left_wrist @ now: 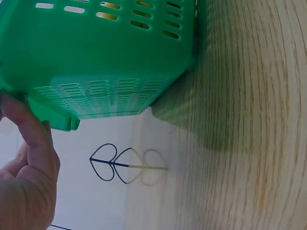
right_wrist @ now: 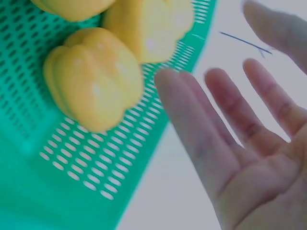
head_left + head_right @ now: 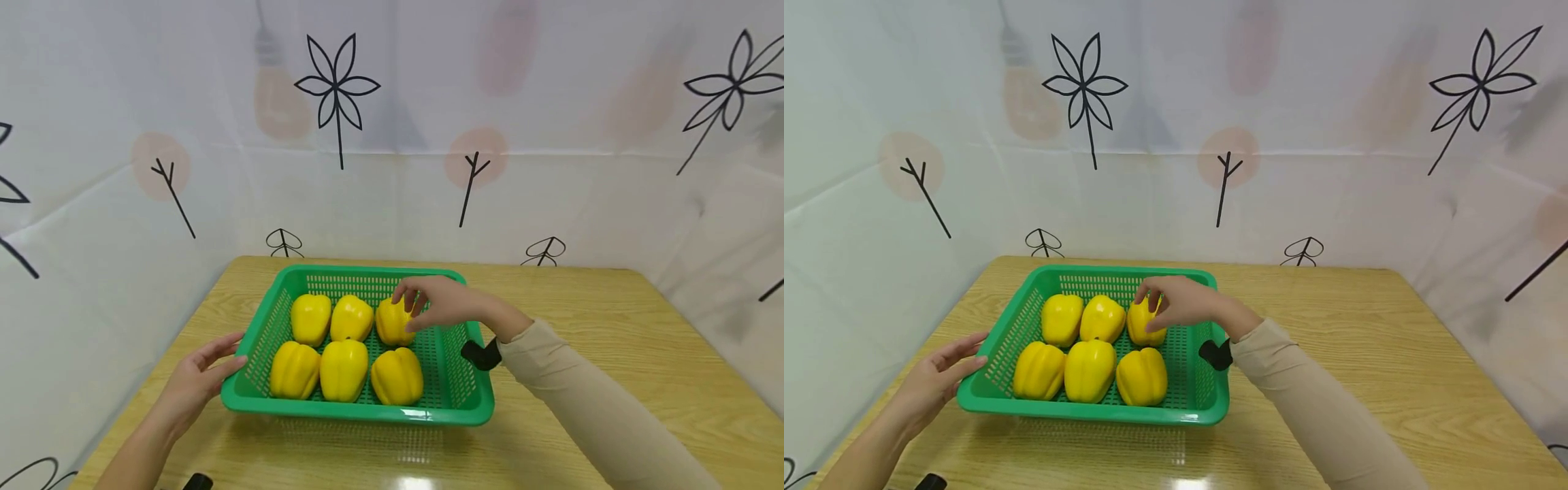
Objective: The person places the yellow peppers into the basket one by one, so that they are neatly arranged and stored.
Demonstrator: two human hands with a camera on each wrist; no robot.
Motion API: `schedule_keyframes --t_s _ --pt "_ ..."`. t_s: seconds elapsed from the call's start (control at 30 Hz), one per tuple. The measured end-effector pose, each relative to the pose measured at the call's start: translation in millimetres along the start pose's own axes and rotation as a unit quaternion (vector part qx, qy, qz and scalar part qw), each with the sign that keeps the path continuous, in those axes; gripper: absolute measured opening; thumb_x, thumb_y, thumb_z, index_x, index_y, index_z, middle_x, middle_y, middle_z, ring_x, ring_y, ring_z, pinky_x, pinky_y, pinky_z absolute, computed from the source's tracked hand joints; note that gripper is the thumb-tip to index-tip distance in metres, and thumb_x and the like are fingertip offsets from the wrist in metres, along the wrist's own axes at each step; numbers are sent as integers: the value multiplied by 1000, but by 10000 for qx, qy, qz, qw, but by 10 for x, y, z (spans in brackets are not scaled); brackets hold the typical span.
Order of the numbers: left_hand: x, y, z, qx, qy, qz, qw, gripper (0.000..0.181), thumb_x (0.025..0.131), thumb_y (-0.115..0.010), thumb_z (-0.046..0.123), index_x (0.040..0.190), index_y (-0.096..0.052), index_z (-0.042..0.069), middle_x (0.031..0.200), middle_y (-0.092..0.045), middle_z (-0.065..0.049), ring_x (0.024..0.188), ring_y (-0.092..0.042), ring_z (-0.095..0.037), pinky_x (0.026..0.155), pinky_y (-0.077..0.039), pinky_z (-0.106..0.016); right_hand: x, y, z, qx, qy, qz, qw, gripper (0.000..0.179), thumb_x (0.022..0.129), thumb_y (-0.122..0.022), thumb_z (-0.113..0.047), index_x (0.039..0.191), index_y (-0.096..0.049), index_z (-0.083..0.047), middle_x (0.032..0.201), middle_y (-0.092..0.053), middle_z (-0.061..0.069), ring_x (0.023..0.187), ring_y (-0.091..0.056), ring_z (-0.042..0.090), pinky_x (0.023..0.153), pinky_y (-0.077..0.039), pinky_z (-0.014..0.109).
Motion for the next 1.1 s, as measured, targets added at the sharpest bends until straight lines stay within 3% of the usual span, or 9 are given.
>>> schedule_keyframes --t_s 0.2,0.5,0.67,0.8,0.93,1.1 --pt "18 -11 1 -30 3 -6 10000 63 91 -63 27 143 -35 4 137 -30 -18 93 -59 -8 78 -51 -25 -275 141 3 535 94 1312 9899 27 87 -68 -17 111 -58 -10 94 -58 3 88 -56 19 75 -50 35" --pt "23 0 -14 -67 14 57 10000 60 91 -62 27 142 -37 6 137 -31 -16 93 -59 -8 78 -51 -25 -653 92 70 1207 -111 2727 9544 23 89 -65 -15 110 -59 -6 97 -60 7 90 -56 21 75 -51 28" --pt "29 1 -38 -149 -28 91 9998 56 92 -61 27 140 -41 8 130 -38 -12 93 -58 -9 77 -51 -26 -810 10 149 1155 -202 3250 9384 25 90 -64 -11 112 -58 -2 99 -59 9 92 -56 17 76 -50 23" --pt "30 1 -77 -328 -17 109 9994 50 93 -59 27 138 -45 11 117 -48 -1 95 -55 -8 77 -52 -28 -923 -44 231 1002 -331 3531 9296 26 91 -62 -12 114 -58 -1 100 -59 10 92 -56 12 75 -49 21" --pt "28 13 -94 -371 -1 136 9992 47 95 -56 32 136 -48 12 110 -57 9 95 -57 -8 77 -52 -30 -1035 -95 339 888 -513 3652 9253 27 92 -61 -14 116 -57 -2 102 -59 12 92 -55 8 75 -48 19" --pt "32 37 -82 -22 96 490 9988 48 93 -55 40 132 -52 12 102 -60 12 87 -59 -11 75 -53 -29 -1183 -120 470 682 -685 3701 9239 27 93 -60 -16 117 -57 -4 102 -59 10 92 -54 6 74 -47 17"
Point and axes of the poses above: each hand's wrist, its own x-axis towards the middle knuckle, its own y-axis out of the back of the hand, z = x × y, the point moved 1 cm from there along x, towards the middle knuckle
